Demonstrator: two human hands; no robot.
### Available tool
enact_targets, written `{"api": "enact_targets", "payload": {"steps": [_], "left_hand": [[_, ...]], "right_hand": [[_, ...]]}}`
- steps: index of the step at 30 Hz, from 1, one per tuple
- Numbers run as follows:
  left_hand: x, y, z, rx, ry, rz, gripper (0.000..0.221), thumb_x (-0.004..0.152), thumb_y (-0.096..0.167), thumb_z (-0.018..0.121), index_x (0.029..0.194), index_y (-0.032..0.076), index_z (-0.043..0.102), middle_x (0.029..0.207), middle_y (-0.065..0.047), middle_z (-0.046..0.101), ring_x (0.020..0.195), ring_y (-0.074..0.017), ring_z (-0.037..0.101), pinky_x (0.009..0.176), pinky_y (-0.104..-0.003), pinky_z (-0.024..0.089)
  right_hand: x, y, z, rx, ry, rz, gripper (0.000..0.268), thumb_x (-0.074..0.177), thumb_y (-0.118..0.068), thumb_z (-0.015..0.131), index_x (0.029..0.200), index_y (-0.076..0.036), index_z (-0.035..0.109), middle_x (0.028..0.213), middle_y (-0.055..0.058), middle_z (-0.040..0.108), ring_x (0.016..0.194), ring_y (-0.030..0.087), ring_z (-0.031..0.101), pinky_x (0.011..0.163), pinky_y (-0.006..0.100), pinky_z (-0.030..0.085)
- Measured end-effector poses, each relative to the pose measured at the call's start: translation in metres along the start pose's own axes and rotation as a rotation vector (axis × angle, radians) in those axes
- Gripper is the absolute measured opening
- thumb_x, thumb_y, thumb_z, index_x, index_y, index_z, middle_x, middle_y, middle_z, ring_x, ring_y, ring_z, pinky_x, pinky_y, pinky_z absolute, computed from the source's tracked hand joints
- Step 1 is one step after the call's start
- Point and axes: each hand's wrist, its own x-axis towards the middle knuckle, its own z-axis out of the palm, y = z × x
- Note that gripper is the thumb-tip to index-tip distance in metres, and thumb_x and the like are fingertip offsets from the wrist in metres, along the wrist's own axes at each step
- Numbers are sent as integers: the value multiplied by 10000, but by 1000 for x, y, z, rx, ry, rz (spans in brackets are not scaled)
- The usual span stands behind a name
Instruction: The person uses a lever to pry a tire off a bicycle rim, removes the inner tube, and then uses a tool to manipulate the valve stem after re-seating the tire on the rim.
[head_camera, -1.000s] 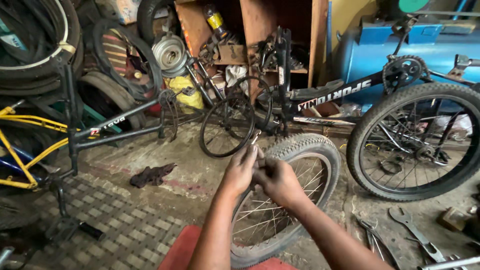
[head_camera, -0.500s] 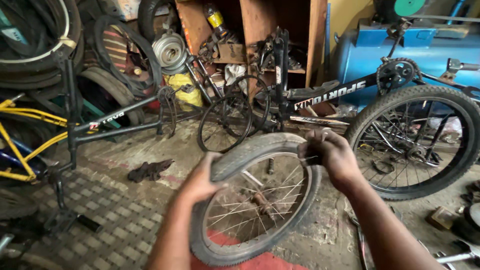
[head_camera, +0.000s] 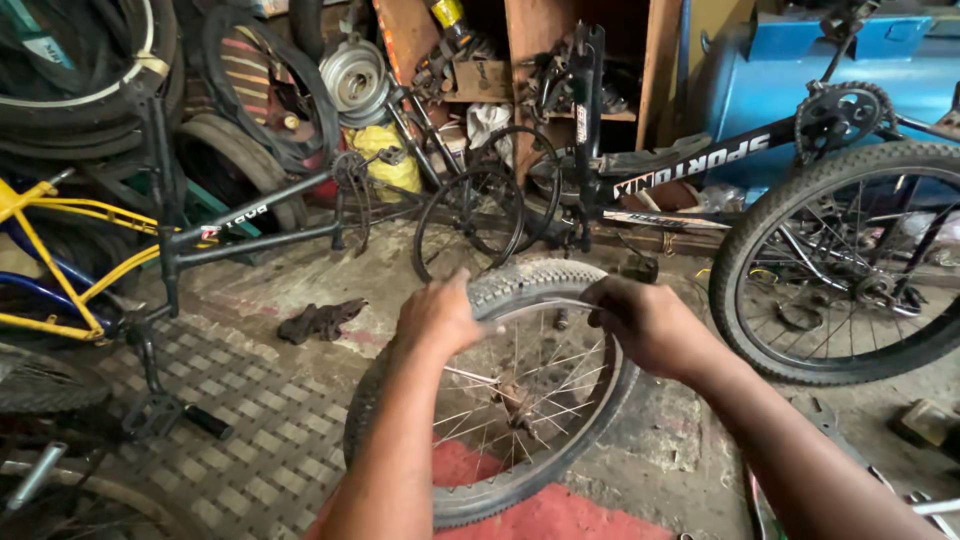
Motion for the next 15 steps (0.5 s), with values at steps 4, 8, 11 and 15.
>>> {"api": "enact_targets", "payload": {"steps": [4, 8, 11, 15], "left_hand": [[0, -9, -1, 8, 54, 141, 650, 701, 401, 898, 1246, 176, 624, 1175, -136, 721, 1095, -355, 695, 964, -461, 549], [0, -13, -4, -51, 79, 172, 605, 706, 399, 881, 1214, 164, 653, 1180, -141, 733, 1093, -353, 705, 954, -469, 558], [-2, -13, -9, -43, 10, 135, 668, 689, 479, 904, 1206, 149, 639, 1184, -141, 725, 1104, -348, 697, 964, -467, 549], [-3, -17, -7, -21, 7, 147, 637, 699, 481, 898, 1181, 143, 656, 1205, -132, 716, 1124, -347, 688, 966, -470, 548]], "right_hand": [[13, -23, 18, -300, -19, -75, 175, 876, -161, 697, 1037, -116, 747, 886, 169, 749, 838, 367, 730, 749, 453, 587], [27, -46, 22, -420, -26, -3, 198, 897, -154, 629, 1047, -163, 757, 934, 160, 747, 845, 397, 713, 741, 492, 577], [43, -60, 18, -610, -163, 107, 236, 872, -139, 607, 1033, -217, 761, 934, 144, 751, 875, 377, 724, 775, 492, 587], [61, -62, 25, -816, -279, 82, 224, 890, -141, 587, 1017, -183, 766, 944, 168, 744, 879, 359, 738, 778, 473, 609]]}}
